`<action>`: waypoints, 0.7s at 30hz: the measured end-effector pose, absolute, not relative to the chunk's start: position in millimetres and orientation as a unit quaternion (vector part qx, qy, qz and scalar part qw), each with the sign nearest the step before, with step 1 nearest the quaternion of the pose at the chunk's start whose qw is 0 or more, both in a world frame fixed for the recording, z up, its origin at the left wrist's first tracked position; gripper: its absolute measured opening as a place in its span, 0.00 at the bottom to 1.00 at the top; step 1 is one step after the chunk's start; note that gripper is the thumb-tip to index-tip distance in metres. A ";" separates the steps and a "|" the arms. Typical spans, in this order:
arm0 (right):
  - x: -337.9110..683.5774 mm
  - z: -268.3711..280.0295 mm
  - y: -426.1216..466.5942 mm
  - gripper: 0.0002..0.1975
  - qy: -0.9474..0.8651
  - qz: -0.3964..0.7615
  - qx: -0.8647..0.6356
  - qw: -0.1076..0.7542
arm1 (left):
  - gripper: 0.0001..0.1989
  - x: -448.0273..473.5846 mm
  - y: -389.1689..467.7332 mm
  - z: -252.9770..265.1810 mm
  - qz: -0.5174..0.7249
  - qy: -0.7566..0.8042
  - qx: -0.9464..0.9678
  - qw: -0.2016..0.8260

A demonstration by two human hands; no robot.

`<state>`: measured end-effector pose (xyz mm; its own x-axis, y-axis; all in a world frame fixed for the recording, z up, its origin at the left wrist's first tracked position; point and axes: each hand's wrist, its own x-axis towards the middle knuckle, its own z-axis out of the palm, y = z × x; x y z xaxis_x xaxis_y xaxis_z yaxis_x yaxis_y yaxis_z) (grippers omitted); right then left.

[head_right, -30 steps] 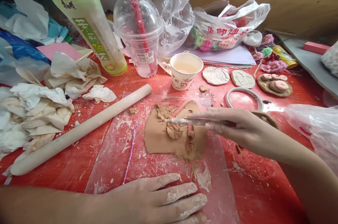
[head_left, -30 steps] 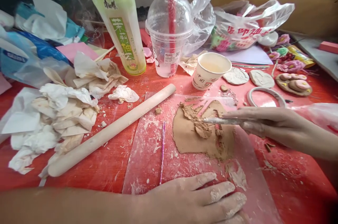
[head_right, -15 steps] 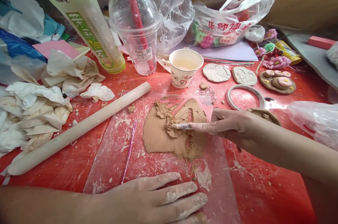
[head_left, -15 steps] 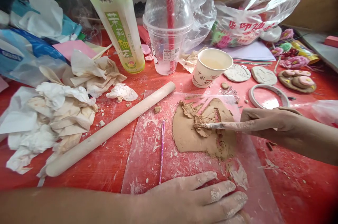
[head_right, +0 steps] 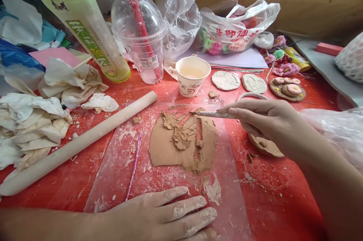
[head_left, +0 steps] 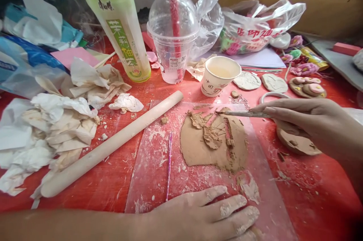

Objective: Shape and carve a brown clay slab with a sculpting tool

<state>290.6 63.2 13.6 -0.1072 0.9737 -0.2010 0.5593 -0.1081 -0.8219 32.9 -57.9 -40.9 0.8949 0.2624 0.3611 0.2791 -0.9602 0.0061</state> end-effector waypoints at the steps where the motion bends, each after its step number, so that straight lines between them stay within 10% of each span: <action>1: 286.3 13.7 63.8 0.17 -0.606 0.428 -0.626 0.240 | 0.18 32.9 -57.8 -40.5 -0.183 -0.140 -0.973 0.021; 21: 254.7 3.6 48.6 0.19 -0.615 0.459 -0.613 0.189 | 0.17 33.7 -56.8 -37.7 -0.181 -0.140 -0.973 0.019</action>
<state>254.7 48.6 3.6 -0.1771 0.9273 -0.3296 0.5798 -0.1723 -0.7963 33.7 -56.8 -37.7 0.8953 0.2649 0.3581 0.2787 -0.9603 0.0137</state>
